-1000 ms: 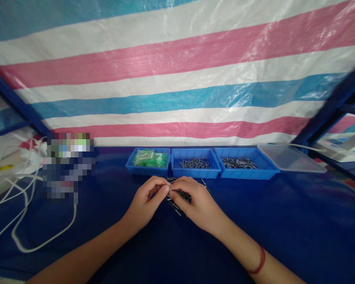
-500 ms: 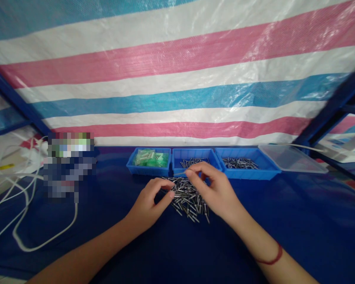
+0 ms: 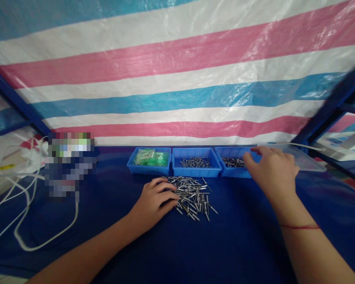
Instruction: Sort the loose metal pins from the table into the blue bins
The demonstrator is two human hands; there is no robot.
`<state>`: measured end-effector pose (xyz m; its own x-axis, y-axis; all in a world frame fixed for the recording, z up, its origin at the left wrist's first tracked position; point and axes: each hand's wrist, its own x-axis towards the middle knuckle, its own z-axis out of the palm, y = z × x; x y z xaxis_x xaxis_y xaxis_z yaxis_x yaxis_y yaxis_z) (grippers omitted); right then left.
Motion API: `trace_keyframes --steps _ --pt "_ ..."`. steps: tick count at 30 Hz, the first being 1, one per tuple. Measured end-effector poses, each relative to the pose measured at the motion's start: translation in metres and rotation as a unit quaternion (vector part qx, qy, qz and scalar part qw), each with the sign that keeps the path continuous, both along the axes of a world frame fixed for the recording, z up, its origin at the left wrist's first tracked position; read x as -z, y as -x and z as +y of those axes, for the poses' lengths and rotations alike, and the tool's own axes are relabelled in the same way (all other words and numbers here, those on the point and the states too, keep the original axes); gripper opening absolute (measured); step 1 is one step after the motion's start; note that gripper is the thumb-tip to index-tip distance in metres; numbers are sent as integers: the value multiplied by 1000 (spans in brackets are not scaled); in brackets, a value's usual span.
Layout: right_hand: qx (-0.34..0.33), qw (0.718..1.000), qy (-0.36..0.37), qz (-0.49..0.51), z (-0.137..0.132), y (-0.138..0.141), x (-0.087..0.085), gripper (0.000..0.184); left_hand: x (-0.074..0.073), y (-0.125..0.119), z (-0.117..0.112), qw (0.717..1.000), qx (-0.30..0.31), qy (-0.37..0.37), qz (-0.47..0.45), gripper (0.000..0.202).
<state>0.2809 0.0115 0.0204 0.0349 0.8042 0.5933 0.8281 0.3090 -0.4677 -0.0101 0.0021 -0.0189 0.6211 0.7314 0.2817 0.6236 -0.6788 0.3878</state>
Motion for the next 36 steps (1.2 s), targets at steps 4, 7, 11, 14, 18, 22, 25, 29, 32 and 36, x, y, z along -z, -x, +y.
trace_keyframes --steps 4,7,11,14,18,22,25,29,32,36 --pt "-19 1000 -24 -1 1 28 1 24 -3 -2 -3 1000 -1 -4 -5 15" --pt "-9 998 -60 -28 2 36 3 20 -5 -4 -4 1000 -16 -5 -15 15" --pt "-87 993 -49 -68 -5 54 6 15 -6 -4 -3 997 -47 -19 -65 17" --pt "-238 969 49 -50 -15 76 8 17 -8 -4 -2 990 -72 -25 -121 17" --pt "-285 952 108 -5 -22 97 15 17 -9 -4 -2 980 -94 -8 -174 15" --pt "-240 960 113 89 -22 104 24 19 -10 -4 -2 974 -99 26 -200 15" --pt "-207 956 114 174 -21 106 28 19 -10 -6 -3 974 -89 44 -204 15" --pt "-207 937 128 249 -24 110 30 20 -8 -7 -5 975 -66 56 -205 15" --pt "-207 934 137 256 -25 111 29 20 -7 -8 -6 976 -43 71 -204 18" --pt "-214 932 141 258 -23 110 30 19 -8 -8 -6 979 -29 78 -186 20"
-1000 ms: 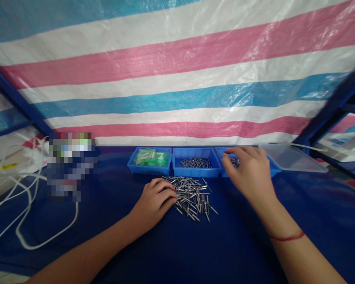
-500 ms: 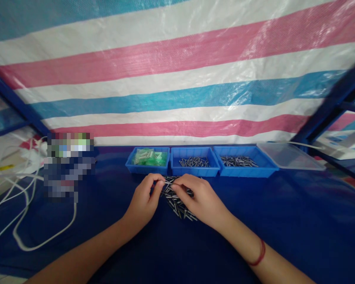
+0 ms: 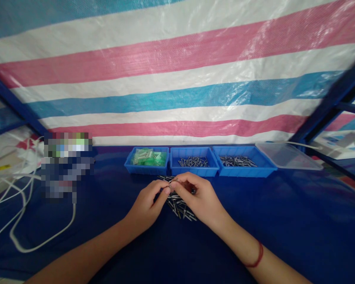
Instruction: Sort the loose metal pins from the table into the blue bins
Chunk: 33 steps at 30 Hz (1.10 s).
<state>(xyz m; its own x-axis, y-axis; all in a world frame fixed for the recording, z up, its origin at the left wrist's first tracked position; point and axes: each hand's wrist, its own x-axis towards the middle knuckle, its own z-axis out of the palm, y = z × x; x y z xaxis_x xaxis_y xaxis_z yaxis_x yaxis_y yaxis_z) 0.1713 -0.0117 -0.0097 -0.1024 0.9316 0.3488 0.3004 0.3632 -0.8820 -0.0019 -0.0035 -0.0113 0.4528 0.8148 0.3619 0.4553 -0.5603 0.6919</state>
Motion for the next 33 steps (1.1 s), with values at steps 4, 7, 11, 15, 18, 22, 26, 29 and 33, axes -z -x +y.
trace_keyframes --steps 4,7,11,15,18,22,26,29,33 --pt "6 1000 3 10 1 -1 1 18 -1 0 0 1000 -5 9 3 20" --pt "7 1000 7 15 1 0 1 17 0 0 0 1000 -4 15 -4 18" --pt "-2 1000 14 12 0 1 1 17 1 0 1 1000 -15 11 -13 16" --pt "-2 1000 13 -22 1 -2 -2 17 2 1 2 999 -35 6 -29 13" --pt "-2 997 -21 -80 1 -3 -5 16 1 2 3 998 -49 2 -40 12" --pt "-25 990 -56 -130 1 -1 -7 14 -1 4 4 998 -48 5 -41 12" --pt "-39 984 -97 -142 5 -6 -12 13 -2 8 6 1000 -23 -5 -11 16" --pt "64 975 -139 -161 13 -30 -18 12 -4 11 6 997 11 -35 65 30" --pt "322 912 -105 -231 29 -86 -21 17 -4 13 5 980 55 -65 178 33"
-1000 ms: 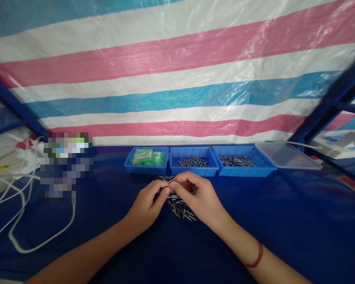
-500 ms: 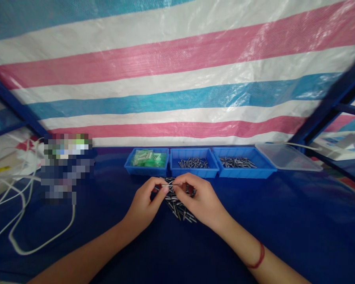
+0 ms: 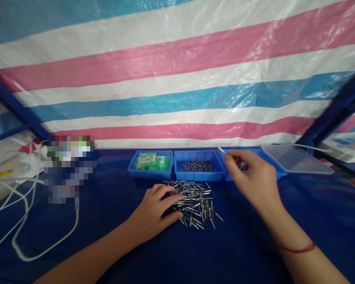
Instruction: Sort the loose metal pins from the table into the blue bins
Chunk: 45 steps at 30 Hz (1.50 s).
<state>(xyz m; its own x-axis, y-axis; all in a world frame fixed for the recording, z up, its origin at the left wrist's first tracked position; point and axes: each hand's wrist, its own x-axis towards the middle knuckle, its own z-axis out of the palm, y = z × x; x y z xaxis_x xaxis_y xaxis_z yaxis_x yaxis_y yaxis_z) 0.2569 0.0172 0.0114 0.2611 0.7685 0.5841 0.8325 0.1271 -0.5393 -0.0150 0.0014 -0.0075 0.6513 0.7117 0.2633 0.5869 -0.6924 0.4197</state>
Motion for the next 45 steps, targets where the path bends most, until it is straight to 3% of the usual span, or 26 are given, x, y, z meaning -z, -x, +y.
trace_keyframes --steps 2,4,6,9,11,15,19,22,27,30,34,38,45 --pt "93 994 29 -56 8 -27 6 18 1 0 0 1000 11 -9 27 29" --pt "138 981 58 -127 14 -48 15 20 2 1 0 999 15 -15 37 23" --pt "149 970 78 -177 17 -58 23 25 3 1 0 999 14 -16 43 18" --pt "154 968 31 -198 17 -54 24 31 4 -1 -1 999 7 -16 44 15" --pt "109 974 -14 -199 14 -39 18 32 4 -2 -2 999 -1 -17 43 15" --pt "-61 982 -51 -172 5 2 5 23 3 -4 -5 999 -16 -24 43 15" --pt "-242 957 -9 -161 -6 37 2 18 4 -6 -5 997 -41 -25 61 17" --pt "-318 934 24 -162 -11 51 4 17 4 -6 -4 996 -56 -27 70 18" --pt "-351 922 53 -156 -15 61 7 18 4 -5 -1 996 -61 -21 56 18" --pt "-365 918 76 -133 -16 63 8 15 6 -5 4 996 -87 4 -7 18" --pt "-382 919 86 -39 -19 69 11 14 8 -5 7 983 -91 59 -146 16" --pt "-358 926 85 80 -23 77 13 15 9 -9 3 963 -82 109 -231 17" --pt "-340 921 82 169 -28 84 13 17 6 -12 -1 963 -77 119 -231 14"
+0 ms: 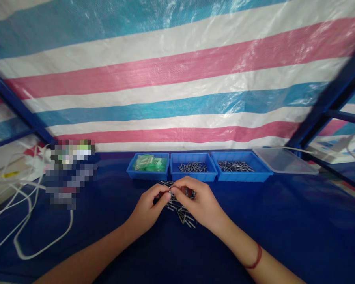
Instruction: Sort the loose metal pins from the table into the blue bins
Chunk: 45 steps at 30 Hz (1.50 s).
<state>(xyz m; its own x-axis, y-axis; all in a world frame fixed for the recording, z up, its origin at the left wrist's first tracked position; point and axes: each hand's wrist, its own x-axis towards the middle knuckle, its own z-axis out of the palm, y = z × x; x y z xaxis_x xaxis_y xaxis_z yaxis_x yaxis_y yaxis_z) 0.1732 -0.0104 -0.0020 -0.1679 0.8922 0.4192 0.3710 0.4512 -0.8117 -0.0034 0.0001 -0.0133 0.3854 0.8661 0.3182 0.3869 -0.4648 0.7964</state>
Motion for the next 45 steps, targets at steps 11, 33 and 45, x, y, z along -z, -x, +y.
trace_keyframes --steps 11,33,45 --pt "7 999 -12 -48 1 -4 -2 13 -5 1 1 999 -10 -38 -8 8" --pt "329 855 -145 -373 44 -122 2 26 -15 24 18 932 182 -137 282 25" --pt "-38 942 -140 -302 10 -36 -20 14 -9 17 16 956 97 -146 234 18"
